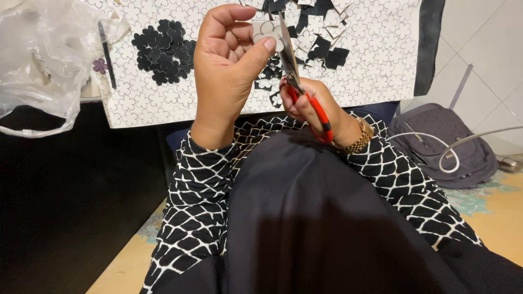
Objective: The person sits holding small white fabric pieces on their lap and trims them into flower-like shapes with red-handled scissors, letting trimmed scraps fall onto a board covered with cut black and white flower shapes, and occasionally brushes scraps aside before continuing to cut.
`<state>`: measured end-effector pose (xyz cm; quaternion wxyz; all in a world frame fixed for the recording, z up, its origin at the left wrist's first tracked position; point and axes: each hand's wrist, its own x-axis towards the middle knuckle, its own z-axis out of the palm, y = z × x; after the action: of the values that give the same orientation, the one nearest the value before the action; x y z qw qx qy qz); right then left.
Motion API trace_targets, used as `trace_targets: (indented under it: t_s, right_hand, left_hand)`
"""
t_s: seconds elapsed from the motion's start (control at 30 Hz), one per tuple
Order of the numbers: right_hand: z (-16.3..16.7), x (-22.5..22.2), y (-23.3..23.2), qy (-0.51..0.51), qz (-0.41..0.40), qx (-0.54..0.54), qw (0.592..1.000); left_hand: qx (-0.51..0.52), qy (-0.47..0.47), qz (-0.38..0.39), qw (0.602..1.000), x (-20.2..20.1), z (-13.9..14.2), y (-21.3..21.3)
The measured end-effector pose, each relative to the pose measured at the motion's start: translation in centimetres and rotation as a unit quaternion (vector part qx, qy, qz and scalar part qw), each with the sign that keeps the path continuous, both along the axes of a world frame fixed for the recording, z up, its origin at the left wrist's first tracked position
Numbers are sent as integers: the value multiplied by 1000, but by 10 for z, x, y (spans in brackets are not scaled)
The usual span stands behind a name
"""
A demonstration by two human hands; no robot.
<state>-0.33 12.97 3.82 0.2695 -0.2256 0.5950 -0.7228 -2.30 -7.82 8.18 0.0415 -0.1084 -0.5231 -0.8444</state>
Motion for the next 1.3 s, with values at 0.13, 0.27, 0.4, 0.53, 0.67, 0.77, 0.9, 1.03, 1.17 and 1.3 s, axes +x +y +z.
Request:
trace_targets:
  t_s: [0.13, 0.27, 0.4, 0.53, 0.67, 0.77, 0.9, 1.03, 1.17, 1.3]
  right_hand:
    - [0, -1, -1, 25, 16, -29, 999]
    - [-2, 0, -1, 9, 6, -28, 1000]
    - [-7, 0, 0, 10, -4, -18, 1000]
    - [-11, -1, 1, 26, -16, -2, 1000]
    - [-10, -2, -1, 26, -17, -10, 999]
    - [-6, 0, -1, 14, -17, -22, 1000]
    - [1, 0, 0, 18, -9, -16, 1000]
    - [6, 1, 2, 7, 0, -2, 1000]
    - [6, 0, 2, 9, 2, 9, 1000]
    - [4, 0, 3, 17, 3, 13, 1000]
  left_hand:
    - [2, -4, -7, 1000, 2, 1, 2]
    - [6, -8, -11, 1000, 3, 1, 4]
    - [6, -11, -8, 1000, 3, 1, 7]
    - [-5, -1, -4, 1000, 4, 1, 9]
    - [-19, 8, -3, 1000, 4, 1, 8]
    - [-11, -3, 0, 1000, 4, 2, 8]
    - [-9, -5, -1, 1000, 5, 2, 6]
    - [-10, 0, -1, 1000, 5, 1, 4]
    - [-1, 9, 1, 1000, 5, 0, 2]
    - [3, 11, 4, 1000, 4, -1, 1]
